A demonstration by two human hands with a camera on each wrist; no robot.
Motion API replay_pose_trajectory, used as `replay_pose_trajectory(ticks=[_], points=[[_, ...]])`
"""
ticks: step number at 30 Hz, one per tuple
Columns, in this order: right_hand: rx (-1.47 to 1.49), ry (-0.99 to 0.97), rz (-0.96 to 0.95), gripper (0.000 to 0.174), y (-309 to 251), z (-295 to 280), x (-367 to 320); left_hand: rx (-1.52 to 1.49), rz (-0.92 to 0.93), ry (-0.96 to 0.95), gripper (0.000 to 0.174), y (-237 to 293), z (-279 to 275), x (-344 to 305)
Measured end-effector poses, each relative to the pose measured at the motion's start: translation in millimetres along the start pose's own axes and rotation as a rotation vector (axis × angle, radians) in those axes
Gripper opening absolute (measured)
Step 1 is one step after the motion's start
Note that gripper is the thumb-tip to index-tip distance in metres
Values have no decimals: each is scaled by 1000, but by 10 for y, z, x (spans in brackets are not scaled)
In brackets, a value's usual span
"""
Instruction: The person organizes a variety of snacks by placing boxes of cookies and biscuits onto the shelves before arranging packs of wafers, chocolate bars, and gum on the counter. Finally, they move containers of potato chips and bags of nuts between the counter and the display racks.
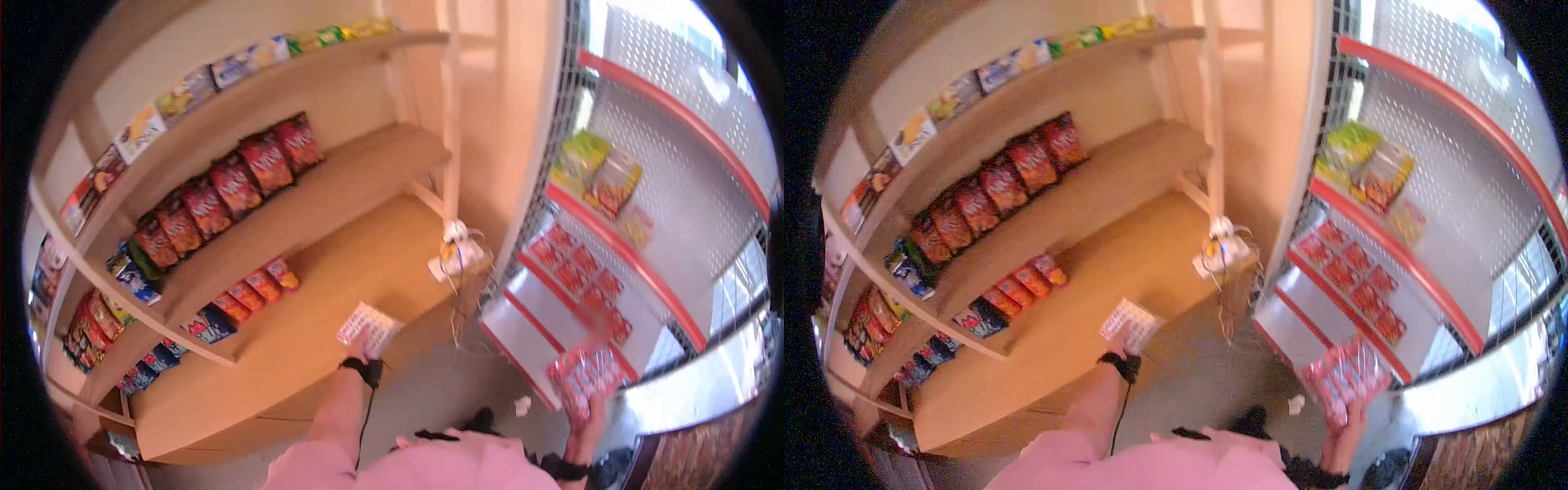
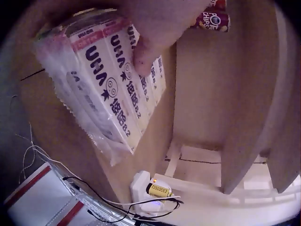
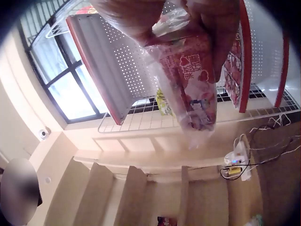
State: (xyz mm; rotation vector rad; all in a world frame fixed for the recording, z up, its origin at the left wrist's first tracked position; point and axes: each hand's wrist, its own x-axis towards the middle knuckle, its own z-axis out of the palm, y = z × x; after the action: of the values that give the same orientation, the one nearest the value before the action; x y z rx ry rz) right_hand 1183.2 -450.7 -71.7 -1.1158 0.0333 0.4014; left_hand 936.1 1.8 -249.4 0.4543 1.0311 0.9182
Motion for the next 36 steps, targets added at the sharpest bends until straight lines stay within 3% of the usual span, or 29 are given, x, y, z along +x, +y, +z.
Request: replay_pose_trajectory(ticks=[1,4,5,7,8,10,11,12,14,16,20,22,24,26,31,36], points=[[3,15,-4,39,-1,-12,-51,-69,13,-21,47,-92,-131,160],[30,50,-30,40,151,-142,-43,124,22,240,49,-87,-63,67],[51,89,-45,41,184,-201,-36,115,24,240,49,-217,-106,198],[41,46,-28,42,109,-144,-158,-33,115,441,49,-684,-421,671],[36,8,-7,42,78,-124,-221,-30,109,450,49,-564,-385,333],[17,48,7,43,69,-97,-255,1,-245,254,57,-235,-275,-331],[2,93,19,44,74,-80,-272,-33,-105,187,57,-369,-415,-200],[2,98,21,44,81,-61,-273,-28,-108,189,57,-322,-435,-293],[-11,60,25,46,99,-31,-270,-261,-5,-152,50,-170,-439,-588],[9,28,20,46,139,15,-272,-297,-107,-140,40,-109,-629,-583],[-73,-24,45,43,179,58,-271,-286,-17,-178,45,-78,-774,-802],[-79,6,40,40,230,106,-247,-260,-89,-46,46,-102,-903,-890],[-83,66,30,38,217,110,-309,-304,-14,-160,48,-212,-1023,-1029],[-46,-10,89,36,182,228,-307,-231,-76,-146,48,-91,-951,-1465],[-85,17,59,34,182,375,-312,-129,-129,-286,52,-114,-1435,-1738],[-306,-217,38,35,239,652,-264,50,-38,-461,66,83,-1302,-1866]])
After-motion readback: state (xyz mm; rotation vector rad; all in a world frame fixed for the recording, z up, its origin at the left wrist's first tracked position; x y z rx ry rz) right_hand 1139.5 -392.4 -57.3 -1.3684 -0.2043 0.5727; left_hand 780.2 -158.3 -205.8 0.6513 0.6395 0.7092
